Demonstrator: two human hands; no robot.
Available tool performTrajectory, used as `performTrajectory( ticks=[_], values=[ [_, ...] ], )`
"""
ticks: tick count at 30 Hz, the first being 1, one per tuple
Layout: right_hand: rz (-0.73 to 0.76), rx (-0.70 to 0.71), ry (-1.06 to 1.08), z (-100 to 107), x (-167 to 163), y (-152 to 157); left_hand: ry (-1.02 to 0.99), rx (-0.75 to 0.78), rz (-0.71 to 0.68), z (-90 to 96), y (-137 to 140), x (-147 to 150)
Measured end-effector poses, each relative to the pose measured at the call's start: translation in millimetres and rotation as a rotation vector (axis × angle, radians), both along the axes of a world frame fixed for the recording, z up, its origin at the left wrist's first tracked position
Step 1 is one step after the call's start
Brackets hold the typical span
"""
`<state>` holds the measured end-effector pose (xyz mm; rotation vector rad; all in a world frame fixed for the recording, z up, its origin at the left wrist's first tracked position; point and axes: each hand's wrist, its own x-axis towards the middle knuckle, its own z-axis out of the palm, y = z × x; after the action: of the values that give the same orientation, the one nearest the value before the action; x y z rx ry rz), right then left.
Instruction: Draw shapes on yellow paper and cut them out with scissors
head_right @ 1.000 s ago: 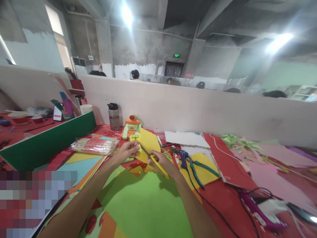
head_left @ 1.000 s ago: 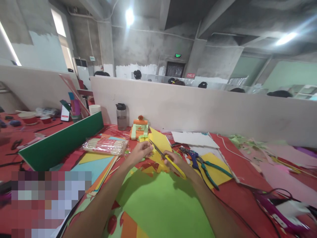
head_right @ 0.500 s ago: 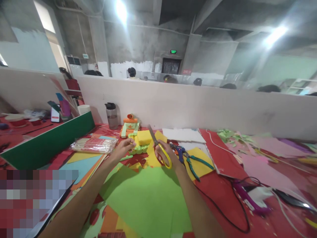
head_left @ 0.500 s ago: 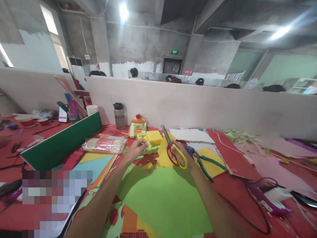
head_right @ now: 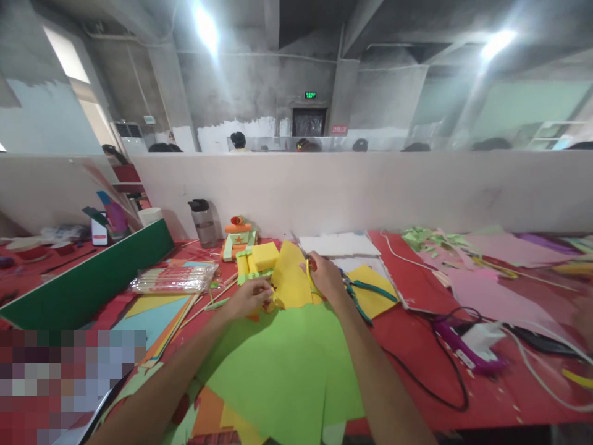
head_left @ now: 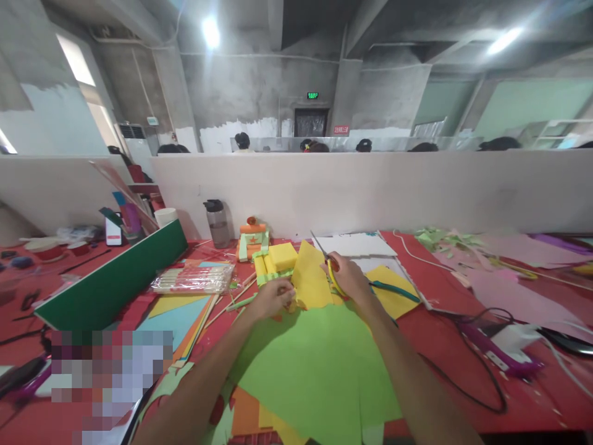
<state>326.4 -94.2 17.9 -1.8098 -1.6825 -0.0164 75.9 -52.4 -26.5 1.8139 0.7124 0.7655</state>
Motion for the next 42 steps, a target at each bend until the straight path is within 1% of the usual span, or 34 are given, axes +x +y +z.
performTrajectory(
  ticks=[2, 5, 8, 12, 15, 17, 19, 21, 24, 27, 29, 30, 32, 35, 37, 39, 42],
  values=[
    [0.002, 0.002, -0.007, 0, -1, 0, -0.03, 0.004, 0.067, -7.5, -1, 8],
    [-0.004, 0.022, -0.011, 0, -1, 0, -0.04, 0.004, 0.089, -15.8, -1, 15],
    [-0.026, 0.048, -0.001, -1, 2, 2, -0.07, -0.026, 0.117, -20.6, -1, 20],
    [-0.013, 0.102, 0.063, -1, 6, 2, -0.05, -0.044, 0.191, -22.1, 0, 22],
    [0.005, 0.149, 0.129, 0, 7, 1, -0.037, -0.047, 0.226, -18.1, 0, 23],
    [0.028, 0.189, 0.211, 1, 7, -1, -0.083, -0.059, 0.221, -11.5, -1, 21],
    [0.062, 0.222, 0.349, 2, 8, -2, -0.147, -0.079, 0.195, -0.7, -1, 18],
    [0.098, 0.241, 0.51, 3, 10, -2, -0.164, -0.095, 0.176, 13.9, -1, 11],
    [0.13, 0.276, 0.695, 6, 13, -2, -0.193, -0.169, 0.078, 38.8, -3, -5],
    [0.147, 0.299, 0.786, 6, 14, -1, -0.281, -0.309, -0.035, 57.9, -2, -23],
    [0.163, 0.284, 0.812, 5, 13, 1, -0.349, -0.353, -0.062, 63.3, 0, -31],
    [0.173, 0.271, 0.821, 4, 12, 2, -0.348, -0.366, -0.081, 63.3, 2, -34],
    [0.19, 0.249, 0.832, 1, 10, 3, -0.224, -0.371, -0.15, 58.4, 5, -38],
    [0.209, 0.217, 0.833, -2, 8, 4, 0.155, -0.306, -0.332, 44.1, 10, -39],
    [0.229, 0.193, 0.824, -3, 7, 4, 0.326, -0.26, -0.45, 35.5, 11, -38],
    [0.248, 0.166, 0.808, -3, 7, 4, 0.397, -0.221, -0.509, 31.1, 11, -37],
    [0.269, 0.125, 0.774, -1, 7, 2, 0.413, -0.15, -0.504, 32.6, 9, -39]
  ],
)
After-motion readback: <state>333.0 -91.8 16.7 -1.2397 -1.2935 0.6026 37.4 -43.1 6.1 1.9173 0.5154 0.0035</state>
